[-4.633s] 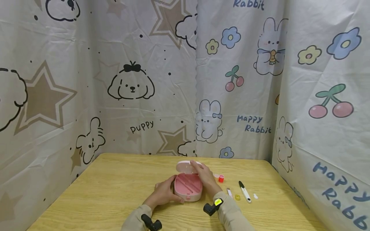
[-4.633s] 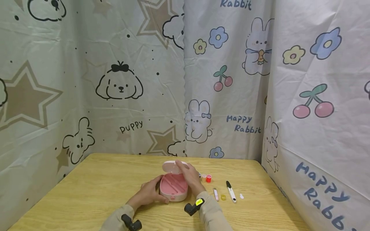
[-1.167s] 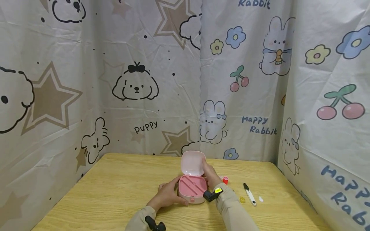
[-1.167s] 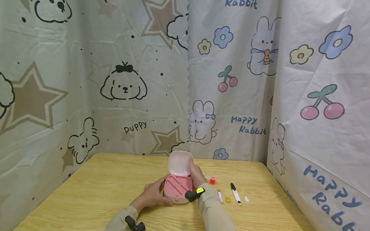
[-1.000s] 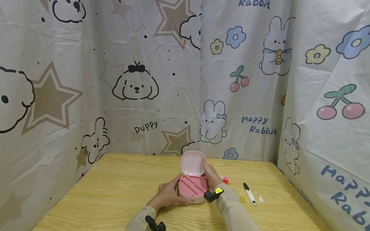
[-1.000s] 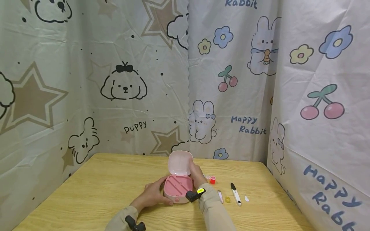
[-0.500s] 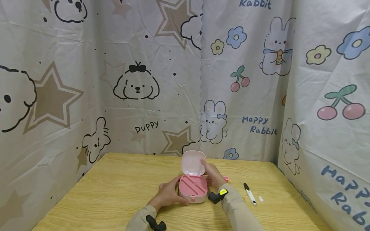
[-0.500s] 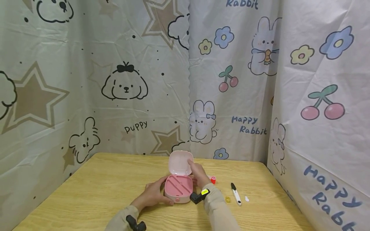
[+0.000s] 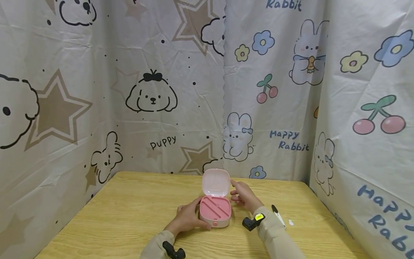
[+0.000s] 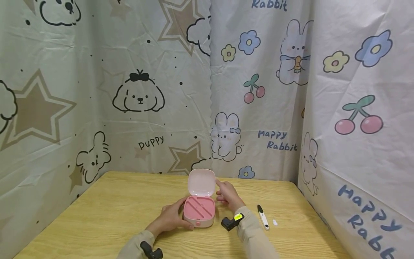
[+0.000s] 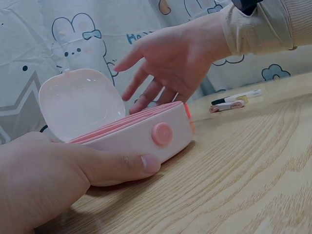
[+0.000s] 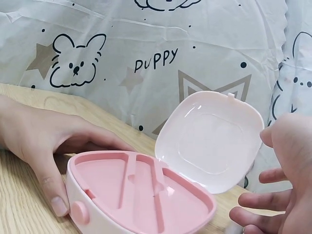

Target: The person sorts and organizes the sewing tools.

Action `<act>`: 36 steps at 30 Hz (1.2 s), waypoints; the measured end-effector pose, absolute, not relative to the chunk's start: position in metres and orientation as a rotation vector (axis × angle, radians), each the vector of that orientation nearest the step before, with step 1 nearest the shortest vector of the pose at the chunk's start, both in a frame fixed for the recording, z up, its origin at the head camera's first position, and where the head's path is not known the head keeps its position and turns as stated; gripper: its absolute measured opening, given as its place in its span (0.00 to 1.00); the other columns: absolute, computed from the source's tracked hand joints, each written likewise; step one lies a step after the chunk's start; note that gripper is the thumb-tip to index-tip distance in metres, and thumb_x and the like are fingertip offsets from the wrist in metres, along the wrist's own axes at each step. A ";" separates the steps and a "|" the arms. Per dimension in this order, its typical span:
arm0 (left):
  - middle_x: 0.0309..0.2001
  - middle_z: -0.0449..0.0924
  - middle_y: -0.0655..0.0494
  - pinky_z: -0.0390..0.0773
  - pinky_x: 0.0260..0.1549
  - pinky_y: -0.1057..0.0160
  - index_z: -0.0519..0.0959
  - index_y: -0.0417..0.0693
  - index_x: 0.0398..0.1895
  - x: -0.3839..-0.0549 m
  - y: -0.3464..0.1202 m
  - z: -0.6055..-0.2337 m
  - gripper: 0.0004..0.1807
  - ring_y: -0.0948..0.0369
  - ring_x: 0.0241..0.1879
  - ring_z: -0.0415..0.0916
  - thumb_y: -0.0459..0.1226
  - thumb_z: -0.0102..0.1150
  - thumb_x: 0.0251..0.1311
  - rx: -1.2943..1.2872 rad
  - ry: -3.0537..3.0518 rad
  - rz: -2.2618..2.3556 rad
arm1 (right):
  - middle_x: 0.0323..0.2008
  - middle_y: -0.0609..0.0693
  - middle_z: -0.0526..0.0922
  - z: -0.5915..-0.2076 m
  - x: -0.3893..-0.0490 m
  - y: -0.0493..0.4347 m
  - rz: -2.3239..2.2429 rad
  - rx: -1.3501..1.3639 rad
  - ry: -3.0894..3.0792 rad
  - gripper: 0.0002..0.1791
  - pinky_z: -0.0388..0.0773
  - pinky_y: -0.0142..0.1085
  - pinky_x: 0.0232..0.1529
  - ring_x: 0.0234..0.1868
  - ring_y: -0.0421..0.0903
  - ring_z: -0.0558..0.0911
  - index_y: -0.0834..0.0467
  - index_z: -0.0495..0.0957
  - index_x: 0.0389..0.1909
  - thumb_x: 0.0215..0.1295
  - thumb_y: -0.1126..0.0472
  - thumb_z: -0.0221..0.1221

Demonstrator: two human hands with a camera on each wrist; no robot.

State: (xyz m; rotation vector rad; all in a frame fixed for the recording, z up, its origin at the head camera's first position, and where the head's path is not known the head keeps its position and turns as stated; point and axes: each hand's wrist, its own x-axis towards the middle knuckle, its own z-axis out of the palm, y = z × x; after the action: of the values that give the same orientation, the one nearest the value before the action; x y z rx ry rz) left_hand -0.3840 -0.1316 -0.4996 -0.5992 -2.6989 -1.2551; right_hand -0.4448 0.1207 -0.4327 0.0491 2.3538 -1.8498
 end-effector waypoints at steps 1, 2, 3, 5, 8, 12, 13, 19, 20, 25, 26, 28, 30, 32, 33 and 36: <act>0.73 0.69 0.47 0.53 0.54 0.38 0.63 0.45 0.79 -0.384 -0.131 -0.499 0.65 0.46 0.68 0.68 0.58 0.85 0.37 -0.596 -2.704 -1.257 | 0.52 0.67 0.78 -0.432 -0.444 0.123 -1.834 0.040 2.369 0.35 0.76 0.35 0.32 0.27 0.44 0.80 0.66 0.64 0.71 0.79 0.41 0.49; 0.73 0.69 0.47 0.52 0.54 0.37 0.63 0.45 0.79 -0.384 -0.131 -0.500 0.65 0.46 0.68 0.68 0.58 0.85 0.37 -0.597 -2.704 -1.260 | 0.52 0.66 0.78 -0.430 -0.442 0.125 -1.816 0.029 2.385 0.35 0.76 0.35 0.32 0.27 0.44 0.80 0.66 0.63 0.71 0.80 0.41 0.49; 0.73 0.70 0.48 0.52 0.54 0.37 0.63 0.46 0.79 -0.384 -0.131 -0.499 0.64 0.46 0.68 0.68 0.58 0.86 0.37 -0.598 -2.703 -1.260 | 0.52 0.66 0.78 -0.428 -0.441 0.127 -1.797 0.021 2.402 0.36 0.75 0.35 0.32 0.27 0.44 0.80 0.66 0.62 0.72 0.80 0.42 0.49; 0.73 0.70 0.48 0.53 0.54 0.37 0.63 0.46 0.78 -0.384 -0.131 -0.499 0.64 0.46 0.68 0.69 0.58 0.86 0.36 -0.601 -2.699 -1.259 | 0.52 0.66 0.78 -0.424 -0.438 0.131 -1.753 -0.004 2.438 0.37 0.74 0.35 0.32 0.28 0.46 0.82 0.67 0.60 0.74 0.80 0.42 0.49; 0.73 0.70 0.48 0.52 0.54 0.37 0.64 0.47 0.78 -0.385 -0.132 -0.499 0.64 0.46 0.68 0.69 0.57 0.86 0.36 -0.589 -2.701 -1.263 | 0.52 0.66 0.79 -0.417 -0.435 0.135 -1.714 -0.020 2.475 0.38 0.74 0.38 0.35 0.32 0.49 0.83 0.67 0.59 0.75 0.80 0.42 0.50; 0.73 0.69 0.48 0.52 0.55 0.38 0.64 0.47 0.78 -0.386 -0.133 -0.499 0.64 0.46 0.68 0.68 0.58 0.86 0.36 -0.577 -2.708 -1.260 | 0.52 0.67 0.79 -0.411 -0.434 0.137 -1.708 -0.043 2.509 0.36 0.75 0.42 0.37 0.35 0.54 0.84 0.68 0.62 0.72 0.80 0.43 0.51; 0.73 0.70 0.48 0.52 0.55 0.38 0.64 0.47 0.78 -0.386 -0.133 -0.500 0.64 0.46 0.68 0.68 0.58 0.86 0.36 -0.579 -2.709 -1.258 | 0.51 0.66 0.80 -0.410 -0.433 0.137 -1.703 -0.045 2.541 0.35 0.75 0.42 0.37 0.36 0.54 0.85 0.67 0.65 0.71 0.79 0.43 0.52; 0.73 0.70 0.49 0.53 0.55 0.38 0.64 0.47 0.78 -0.386 -0.132 -0.500 0.64 0.46 0.68 0.68 0.57 0.86 0.37 -0.587 -2.704 -1.278 | 0.45 0.60 0.83 -0.410 -0.427 0.131 -1.517 -0.081 2.889 0.27 0.79 0.44 0.38 0.39 0.53 0.84 0.63 0.74 0.62 0.76 0.46 0.56; 0.73 0.70 0.49 0.53 0.55 0.38 0.64 0.46 0.78 -0.386 -0.131 -0.500 0.64 0.46 0.68 0.68 0.58 0.86 0.37 -0.588 -2.702 -1.282 | 0.46 0.59 0.83 -0.411 -0.425 0.129 -1.475 -0.097 2.939 0.26 0.79 0.44 0.36 0.39 0.52 0.83 0.63 0.74 0.61 0.76 0.46 0.57; 0.72 0.70 0.49 0.53 0.54 0.38 0.64 0.46 0.78 -0.386 -0.132 -0.502 0.64 0.46 0.68 0.68 0.59 0.85 0.36 -0.600 -2.696 -1.257 | 0.45 0.59 0.83 -0.415 -0.419 0.118 -1.305 -0.248 3.096 0.25 0.79 0.46 0.36 0.42 0.53 0.82 0.61 0.76 0.58 0.74 0.47 0.61; 0.72 0.71 0.49 0.53 0.54 0.38 0.64 0.45 0.78 -0.385 -0.132 -0.503 0.64 0.47 0.68 0.69 0.59 0.85 0.36 -0.601 -2.698 -1.241 | 0.44 0.58 0.83 -0.416 -0.418 0.116 -1.276 -0.290 3.116 0.24 0.79 0.46 0.36 0.41 0.53 0.81 0.61 0.76 0.58 0.73 0.47 0.62; 0.71 0.72 0.48 0.54 0.54 0.38 0.65 0.45 0.77 -0.385 -0.132 -0.504 0.64 0.48 0.68 0.70 0.60 0.85 0.36 -0.608 -2.695 -1.212 | 0.44 0.58 0.82 -0.417 -0.415 0.111 -1.211 -0.382 3.151 0.24 0.79 0.48 0.38 0.41 0.53 0.81 0.61 0.77 0.58 0.71 0.48 0.63; 0.71 0.72 0.48 0.54 0.54 0.39 0.65 0.45 0.77 -0.385 -0.132 -0.505 0.64 0.49 0.67 0.70 0.61 0.85 0.35 -0.609 -2.696 -1.192 | 0.44 0.58 0.82 -0.418 -0.411 0.106 -1.169 -0.479 3.170 0.25 0.79 0.48 0.39 0.42 0.54 0.81 0.61 0.78 0.57 0.69 0.49 0.66; 0.71 0.72 0.48 0.55 0.54 0.39 0.65 0.44 0.77 -0.385 -0.132 -0.505 0.64 0.49 0.67 0.70 0.61 0.84 0.35 -0.608 -2.693 -1.184 | 0.45 0.58 0.83 -0.419 -0.408 0.102 -1.133 -0.575 3.177 0.26 0.79 0.50 0.41 0.44 0.55 0.81 0.62 0.78 0.57 0.66 0.50 0.68; 0.71 0.72 0.48 0.55 0.54 0.39 0.65 0.43 0.76 -0.386 -0.132 -0.505 0.64 0.49 0.67 0.70 0.61 0.84 0.35 -0.610 -2.687 -1.185 | 0.46 0.59 0.83 -0.419 -0.407 0.100 -1.113 -0.617 3.179 0.26 0.79 0.51 0.42 0.45 0.55 0.81 0.61 0.78 0.57 0.65 0.50 0.69; 0.71 0.72 0.49 0.56 0.54 0.40 0.65 0.44 0.77 -0.386 -0.132 -0.504 0.65 0.50 0.67 0.70 0.62 0.84 0.35 -0.608 -2.686 -1.174 | 0.48 0.59 0.82 -0.423 -0.404 0.095 -1.059 -0.712 3.159 0.27 0.79 0.52 0.45 0.47 0.55 0.81 0.60 0.78 0.59 0.64 0.51 0.70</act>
State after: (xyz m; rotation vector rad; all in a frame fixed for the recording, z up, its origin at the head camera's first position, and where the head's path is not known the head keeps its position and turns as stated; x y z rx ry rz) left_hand -0.3863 -0.1322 -0.5045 -0.6082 -2.6856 -1.1740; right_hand -0.4040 0.0949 -0.4232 -0.7123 3.1594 -1.0589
